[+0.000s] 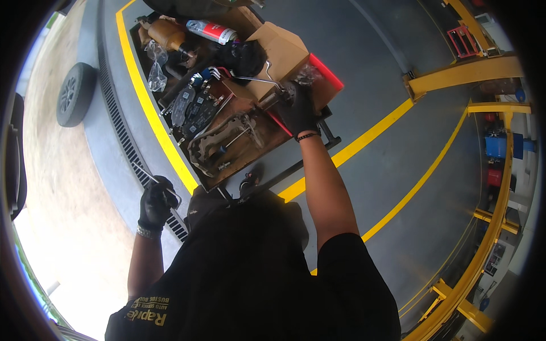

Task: The person removes a brake rotor from a vehicle's wheel hub using a hammer and wrench, then places the rotor on a nearby tool cart. The person then uses a wrench to loosen bolts on the brake caliper assembly.

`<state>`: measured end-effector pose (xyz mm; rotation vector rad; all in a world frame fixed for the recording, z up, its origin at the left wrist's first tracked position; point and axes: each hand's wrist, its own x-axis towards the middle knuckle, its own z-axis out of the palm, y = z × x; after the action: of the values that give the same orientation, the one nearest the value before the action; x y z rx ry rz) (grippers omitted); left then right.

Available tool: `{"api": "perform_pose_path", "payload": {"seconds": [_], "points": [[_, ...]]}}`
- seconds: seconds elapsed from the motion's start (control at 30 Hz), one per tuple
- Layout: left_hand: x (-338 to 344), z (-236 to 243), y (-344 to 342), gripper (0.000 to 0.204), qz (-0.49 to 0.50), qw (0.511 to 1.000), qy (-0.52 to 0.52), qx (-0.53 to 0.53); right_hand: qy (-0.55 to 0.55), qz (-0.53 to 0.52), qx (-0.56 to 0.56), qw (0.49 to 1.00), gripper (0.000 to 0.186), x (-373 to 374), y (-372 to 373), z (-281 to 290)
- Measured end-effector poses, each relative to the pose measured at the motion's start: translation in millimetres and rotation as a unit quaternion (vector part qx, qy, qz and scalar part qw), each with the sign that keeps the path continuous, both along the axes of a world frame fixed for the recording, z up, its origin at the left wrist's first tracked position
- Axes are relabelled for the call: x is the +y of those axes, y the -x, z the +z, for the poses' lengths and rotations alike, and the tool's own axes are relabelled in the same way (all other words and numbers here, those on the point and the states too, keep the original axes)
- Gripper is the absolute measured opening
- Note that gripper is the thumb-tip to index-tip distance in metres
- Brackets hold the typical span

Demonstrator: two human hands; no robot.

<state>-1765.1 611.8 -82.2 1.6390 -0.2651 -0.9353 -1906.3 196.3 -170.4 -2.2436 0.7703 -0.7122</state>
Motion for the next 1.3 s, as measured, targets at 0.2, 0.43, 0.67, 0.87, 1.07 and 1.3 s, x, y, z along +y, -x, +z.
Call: {"api": "perform_pose_path", "payload": {"seconds": [0.2, 0.43, 0.67, 0.87, 1.07, 1.3], "points": [[17, -14, 7, 0.02, 0.043, 0.991, 0.058, 0.109, 0.025, -0.012, -0.129, 0.991, 0.047, 21, 27, 6], [17, -15, 11, 0.067, -0.09, 0.988, 0.054, -0.112, -0.12, -0.067, -0.151, 0.979, 0.051, 21, 25, 21], [0, 2, 11, 0.037, -0.083, 0.99, -0.02, -0.11, -0.278, -0.019, -0.46, 0.843, 0.055, 28, 31, 105], [-12, -12, 12, 0.053, 0.071, 0.926, 0.218, 0.299, -0.501, 0.06, -0.436, 0.745, 0.066, 47, 69, 107], [-40, 11, 12, 0.055, -0.084, 0.977, 0.148, 0.133, -0.502, 0.027, -0.276, 0.819, 0.078, 111, 98, 80], [-133, 33, 52, 0.033, -0.434, 0.771, -0.249, -0.393, -0.581, 0.105, -0.232, 0.773, 0.064, 144, 102, 77]]}}
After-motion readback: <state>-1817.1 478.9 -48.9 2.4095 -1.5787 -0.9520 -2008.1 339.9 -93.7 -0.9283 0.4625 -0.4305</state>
